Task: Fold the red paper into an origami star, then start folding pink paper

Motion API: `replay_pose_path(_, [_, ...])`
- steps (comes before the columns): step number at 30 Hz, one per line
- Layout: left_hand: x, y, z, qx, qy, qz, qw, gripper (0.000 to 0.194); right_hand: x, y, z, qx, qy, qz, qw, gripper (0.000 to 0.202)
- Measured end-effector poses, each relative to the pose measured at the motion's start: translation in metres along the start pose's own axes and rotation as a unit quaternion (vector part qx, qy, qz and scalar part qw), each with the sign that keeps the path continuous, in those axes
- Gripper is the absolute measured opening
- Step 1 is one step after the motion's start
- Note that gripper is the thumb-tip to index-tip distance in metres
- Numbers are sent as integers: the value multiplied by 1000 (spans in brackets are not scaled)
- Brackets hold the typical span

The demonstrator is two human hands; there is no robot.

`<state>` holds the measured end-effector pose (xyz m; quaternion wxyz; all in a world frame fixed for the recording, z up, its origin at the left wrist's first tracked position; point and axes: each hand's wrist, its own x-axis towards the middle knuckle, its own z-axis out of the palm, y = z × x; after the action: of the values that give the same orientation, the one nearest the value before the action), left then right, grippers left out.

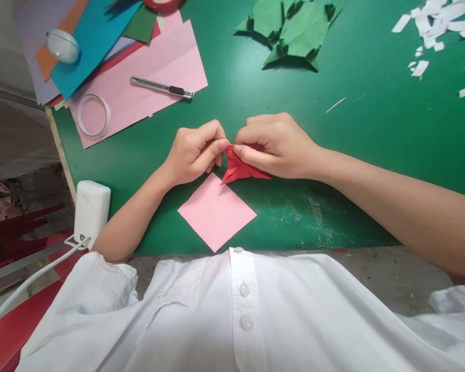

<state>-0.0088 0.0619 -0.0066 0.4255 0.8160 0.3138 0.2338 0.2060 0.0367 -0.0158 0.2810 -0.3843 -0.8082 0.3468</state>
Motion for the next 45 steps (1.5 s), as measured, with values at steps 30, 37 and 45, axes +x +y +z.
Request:
replay_pose_path(30, [0, 3, 5, -112, 44, -74, 990, 51, 17, 10, -12, 79, -56, -104, 990, 32])
replay_pose_path(37, [9, 4, 2, -165, 36, -132, 977, 43, 36, 20, -18, 150, -58, -84, 983, 38])
replay_pose_path(45, [23, 1, 0, -264, 98, -153, 947, 45, 39, 23, -28, 261, 14, 35, 965, 30])
